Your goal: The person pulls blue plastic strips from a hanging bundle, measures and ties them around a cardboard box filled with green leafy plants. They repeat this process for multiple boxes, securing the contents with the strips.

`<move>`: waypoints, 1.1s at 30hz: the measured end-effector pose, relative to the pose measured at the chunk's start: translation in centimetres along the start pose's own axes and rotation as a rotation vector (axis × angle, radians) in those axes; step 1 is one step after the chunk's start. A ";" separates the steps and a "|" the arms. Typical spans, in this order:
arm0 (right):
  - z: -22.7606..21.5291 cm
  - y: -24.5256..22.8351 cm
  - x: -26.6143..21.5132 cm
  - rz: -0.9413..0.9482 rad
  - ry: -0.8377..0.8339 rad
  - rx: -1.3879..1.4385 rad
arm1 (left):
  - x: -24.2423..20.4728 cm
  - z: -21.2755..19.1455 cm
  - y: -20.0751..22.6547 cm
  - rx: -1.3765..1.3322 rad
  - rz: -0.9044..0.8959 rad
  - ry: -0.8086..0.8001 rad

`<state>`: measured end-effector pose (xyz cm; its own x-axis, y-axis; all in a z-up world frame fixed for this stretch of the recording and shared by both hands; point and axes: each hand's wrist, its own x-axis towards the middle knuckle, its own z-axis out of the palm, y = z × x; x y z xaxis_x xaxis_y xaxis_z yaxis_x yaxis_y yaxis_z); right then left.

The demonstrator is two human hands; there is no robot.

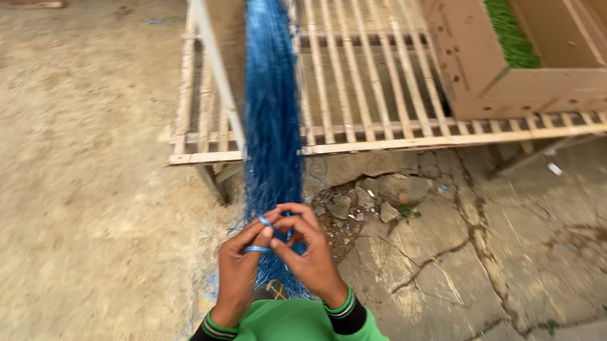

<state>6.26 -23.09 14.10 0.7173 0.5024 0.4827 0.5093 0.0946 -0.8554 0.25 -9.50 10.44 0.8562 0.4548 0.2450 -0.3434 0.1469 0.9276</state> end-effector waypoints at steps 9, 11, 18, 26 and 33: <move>-0.3 0.1 -0.6 0.007 0.015 -0.007 | -0.1 -0.4 -0.3 -0.224 -0.147 -0.011; -0.4 0.2 -0.7 0.051 0.013 -0.001 | -0.3 -0.8 0.0 -0.299 -0.155 -0.029; -0.6 0.1 -0.7 0.034 0.010 0.022 | -0.4 0.0 1.0 -0.034 -0.072 -0.085; -0.9 -0.6 -0.9 0.045 -0.015 -0.059 | -0.7 0.1 1.8 0.013 -0.053 -0.098; -0.5 -1.1 -1.2 0.082 -0.031 -0.065 | -1.1 -0.5 1.5 0.065 -0.063 -0.031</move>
<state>5.08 -24.26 14.58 0.7433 0.5324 0.4051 0.4804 -0.0034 -0.8770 -1.39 -9.32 11.46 0.8873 0.4187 0.1934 -0.2637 0.1166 0.9575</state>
